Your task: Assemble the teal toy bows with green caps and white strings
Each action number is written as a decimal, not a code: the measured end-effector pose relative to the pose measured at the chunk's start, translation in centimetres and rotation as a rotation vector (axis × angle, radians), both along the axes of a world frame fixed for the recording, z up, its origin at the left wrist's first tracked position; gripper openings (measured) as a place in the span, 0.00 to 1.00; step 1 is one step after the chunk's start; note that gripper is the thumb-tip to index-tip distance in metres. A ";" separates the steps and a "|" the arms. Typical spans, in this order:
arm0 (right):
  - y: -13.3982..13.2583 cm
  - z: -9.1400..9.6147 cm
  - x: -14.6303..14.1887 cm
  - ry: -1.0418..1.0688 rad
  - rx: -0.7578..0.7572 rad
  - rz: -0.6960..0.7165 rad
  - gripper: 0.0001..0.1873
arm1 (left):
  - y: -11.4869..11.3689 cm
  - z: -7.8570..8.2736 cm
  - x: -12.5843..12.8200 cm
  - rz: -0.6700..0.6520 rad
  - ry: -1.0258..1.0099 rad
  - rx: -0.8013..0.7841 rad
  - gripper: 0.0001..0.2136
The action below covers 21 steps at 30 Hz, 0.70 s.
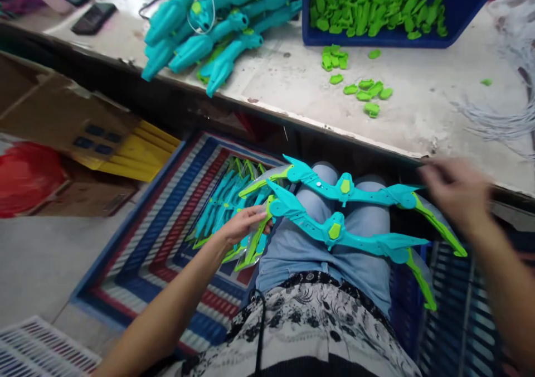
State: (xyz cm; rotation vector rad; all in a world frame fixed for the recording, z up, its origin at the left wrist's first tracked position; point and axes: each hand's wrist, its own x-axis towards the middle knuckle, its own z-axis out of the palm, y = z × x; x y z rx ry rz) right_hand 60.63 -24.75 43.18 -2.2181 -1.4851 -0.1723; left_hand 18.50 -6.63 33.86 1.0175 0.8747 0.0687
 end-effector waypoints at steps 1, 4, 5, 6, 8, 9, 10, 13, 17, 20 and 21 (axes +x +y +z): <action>2.0 -0.7 -4.7 0.202 -0.013 0.219 0.16 | 0.2 0.6 0.0 -0.020 -0.020 0.032 0.23; 7.1 -3.1 -16.5 0.657 -0.117 0.433 0.23 | 0.7 2.8 0.0 -0.121 -0.028 0.200 0.22; 8.3 -3.9 -19.1 0.784 -0.157 0.425 0.25 | 0.8 3.4 -0.1 -0.166 -0.007 0.247 0.22; 9.3 -4.5 -21.0 0.906 -0.192 0.413 0.23 | 0.9 4.0 -0.3 -0.207 0.019 0.284 0.22; 10.3 -5.4 -23.2 1.082 -0.232 0.368 0.20 | 1.1 4.7 -0.9 -0.267 0.072 0.332 0.22; 10.3 -5.7 -23.8 1.134 -0.242 0.348 0.19 | 1.2 4.9 -1.2 -0.290 0.098 0.345 0.22; 10.1 -5.8 -24.1 1.165 -0.249 0.324 0.20 | 1.2 5.0 -1.6 -0.307 0.120 0.355 0.21; 9.0 -5.8 -24.7 1.191 -0.267 0.237 0.24 | 1.1 4.7 -2.3 -0.336 0.154 0.370 0.21; 7.7 -6.1 -25.3 1.052 -0.149 0.316 0.20 | 1.1 4.4 -2.6 -0.357 0.128 0.390 0.19; 7.4 -6.4 -25.5 0.939 -0.054 0.482 0.16 | 1.9 5.0 -2.8 -0.425 0.104 0.435 0.16; 7.4 -6.5 -25.5 0.922 -0.033 0.514 0.16 | 2.3 5.3 -2.8 -0.440 0.100 0.441 0.14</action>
